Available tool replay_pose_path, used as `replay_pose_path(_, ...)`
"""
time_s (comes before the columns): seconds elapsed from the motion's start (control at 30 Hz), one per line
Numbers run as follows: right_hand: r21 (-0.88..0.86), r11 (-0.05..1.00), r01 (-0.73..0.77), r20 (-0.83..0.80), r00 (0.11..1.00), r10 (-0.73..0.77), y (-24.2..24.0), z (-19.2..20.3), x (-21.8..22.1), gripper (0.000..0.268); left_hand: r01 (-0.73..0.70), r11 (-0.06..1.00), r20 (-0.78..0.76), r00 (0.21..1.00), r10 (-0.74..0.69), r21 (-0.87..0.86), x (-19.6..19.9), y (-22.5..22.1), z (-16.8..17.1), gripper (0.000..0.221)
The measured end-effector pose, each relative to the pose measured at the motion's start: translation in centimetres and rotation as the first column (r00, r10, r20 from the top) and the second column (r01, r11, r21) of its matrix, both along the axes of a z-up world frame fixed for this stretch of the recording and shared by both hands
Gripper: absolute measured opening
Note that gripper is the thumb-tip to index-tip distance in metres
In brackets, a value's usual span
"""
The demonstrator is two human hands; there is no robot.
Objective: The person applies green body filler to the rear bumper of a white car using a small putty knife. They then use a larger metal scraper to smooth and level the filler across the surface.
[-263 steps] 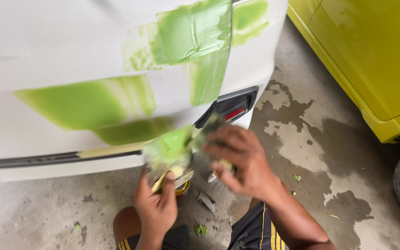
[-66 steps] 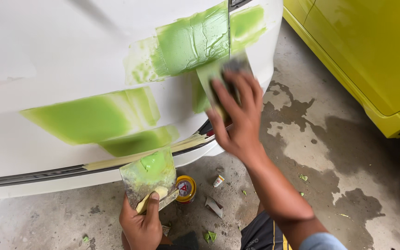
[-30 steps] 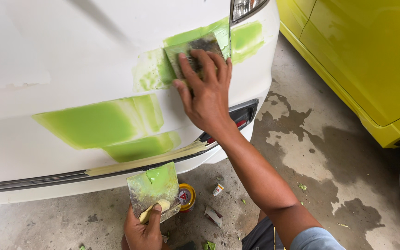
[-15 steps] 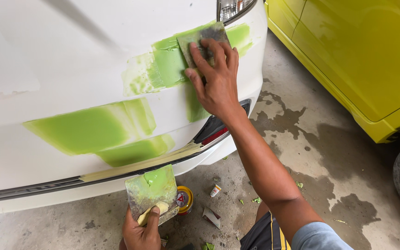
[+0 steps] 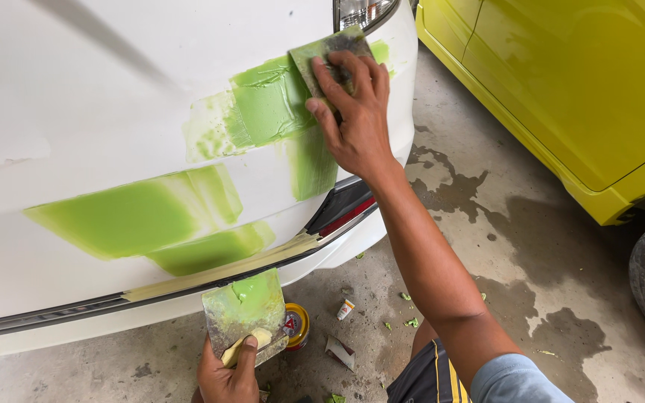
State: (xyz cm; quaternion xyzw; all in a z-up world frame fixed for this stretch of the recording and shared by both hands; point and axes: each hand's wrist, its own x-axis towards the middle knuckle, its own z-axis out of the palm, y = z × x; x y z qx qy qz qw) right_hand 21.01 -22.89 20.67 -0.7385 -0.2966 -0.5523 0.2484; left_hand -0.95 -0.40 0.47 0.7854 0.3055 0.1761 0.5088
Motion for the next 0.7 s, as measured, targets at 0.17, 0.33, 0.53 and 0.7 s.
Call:
replay_pose_path(0.17, -0.004, 1.0, -0.02, -0.024, 1.0, 0.02, -0.3, -0.5, -0.6, 0.037, 0.009, 0.999, 0.063, 0.998, -0.007, -0.033, 0.0, 0.1, -0.1, 0.06)
replay_pose_path(0.33, -0.015, 1.0, 0.006, -0.03, 1.0, -0.007, 0.4, -0.8, -0.3, 0.041, 0.062, 0.997, 0.073, 0.996, -0.059, -0.039, 0.0, 0.5, -0.7, 0.069)
replay_pose_path(0.53, -0.01, 0.999, 0.035, -0.017, 0.999, -0.035, 2.1, -0.8, -1.2, 0.036, 0.095, 0.988, 0.191, 0.979, -0.07, -0.122, 0.0, 0.2, -0.2, 0.057)
replay_pose_path(0.7, -0.015, 0.997, 0.08, -0.025, 0.996, -0.08, 3.1, -1.2, -2.6, 0.035, 0.069, 0.993, 0.143, 0.988, -0.054, -0.099, -0.4, 0.4, -0.1, 0.062)
